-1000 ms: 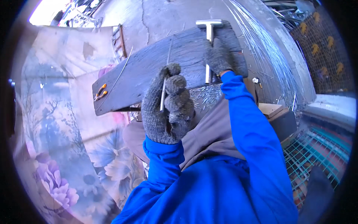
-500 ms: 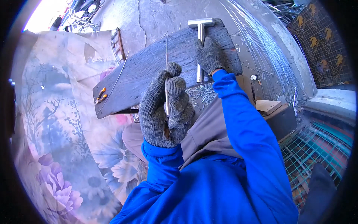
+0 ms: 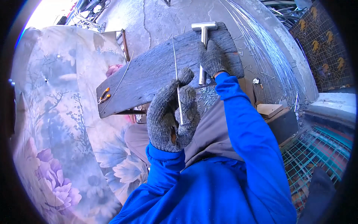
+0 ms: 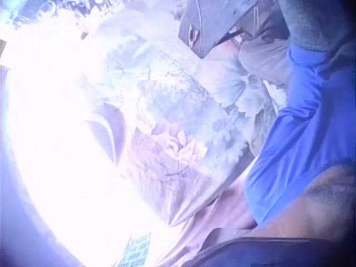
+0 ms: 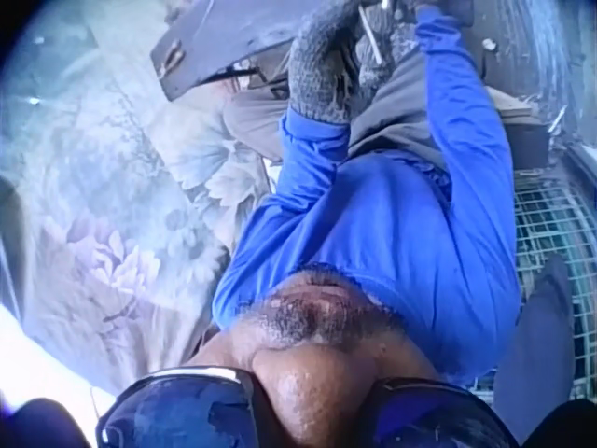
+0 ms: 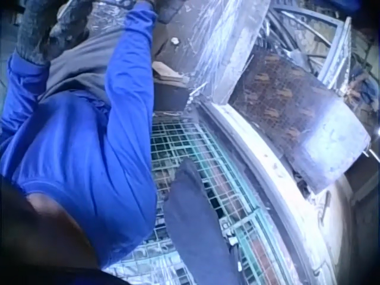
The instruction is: The recorder is using a hammer and a wooden bench to straighten thin metal rods or wires.
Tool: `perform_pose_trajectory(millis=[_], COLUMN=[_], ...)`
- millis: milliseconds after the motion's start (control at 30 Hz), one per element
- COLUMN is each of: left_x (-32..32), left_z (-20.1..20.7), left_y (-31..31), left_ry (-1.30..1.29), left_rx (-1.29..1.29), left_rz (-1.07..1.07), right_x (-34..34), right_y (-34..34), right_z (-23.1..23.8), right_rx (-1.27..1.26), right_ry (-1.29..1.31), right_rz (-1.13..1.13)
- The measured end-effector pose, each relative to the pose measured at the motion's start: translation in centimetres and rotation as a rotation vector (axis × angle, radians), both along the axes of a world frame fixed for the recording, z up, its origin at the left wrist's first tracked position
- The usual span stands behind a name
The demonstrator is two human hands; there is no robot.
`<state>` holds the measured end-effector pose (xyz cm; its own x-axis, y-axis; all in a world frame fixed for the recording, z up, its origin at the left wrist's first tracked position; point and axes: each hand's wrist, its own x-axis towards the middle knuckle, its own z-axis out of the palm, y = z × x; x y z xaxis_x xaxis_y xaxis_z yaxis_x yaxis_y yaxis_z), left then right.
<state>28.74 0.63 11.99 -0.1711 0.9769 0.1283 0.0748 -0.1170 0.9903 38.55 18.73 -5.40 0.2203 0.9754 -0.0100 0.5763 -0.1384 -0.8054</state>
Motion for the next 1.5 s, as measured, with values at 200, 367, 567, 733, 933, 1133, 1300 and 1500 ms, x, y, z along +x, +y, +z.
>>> perform_pose_trajectory(millis=[200,367,567,733,933,1133,1300,1500], left_x=[-1.3,-2.0,-2.7,-4.0,-5.7,-4.9,-6.3,-4.8], left_z=[0.2,1.1,-2.7,-10.6,-14.9,-16.2,-16.6,-20.3], left_y=[0.1,0.7,-0.3,-3.1,-4.7,-4.8,-5.1,-5.1], left_ry=[-0.78,-1.162,-0.89,-0.463,-0.387,-0.352,-0.177,-0.036], left_rx=[-0.353,-0.537,-0.626,-0.672,-0.682,-0.624,-0.538,-0.32], left_rz=[0.027,-0.052,-0.353,-0.455,-0.439,-0.474,-0.49,-0.397], right_x=[0.1,0.0,0.0,1.9,1.6,5.2,1.6,-0.3], right_y=[-0.4,-0.2,-0.2,1.2,-2.3,-4.8,-7.9,-9.4], right_z=[0.9,0.7,0.2,-1.1,5.1,-0.7,6.6,6.7], right_rx=[-0.007,-0.057,0.052,-0.035,-0.33,0.011,0.236,0.013], right_ry=[0.04,0.059,0.002,0.203,0.77,-0.42,-0.297,-0.719], right_rz=[0.042,0.017,0.049,0.102,0.108,0.367,0.35,0.359])
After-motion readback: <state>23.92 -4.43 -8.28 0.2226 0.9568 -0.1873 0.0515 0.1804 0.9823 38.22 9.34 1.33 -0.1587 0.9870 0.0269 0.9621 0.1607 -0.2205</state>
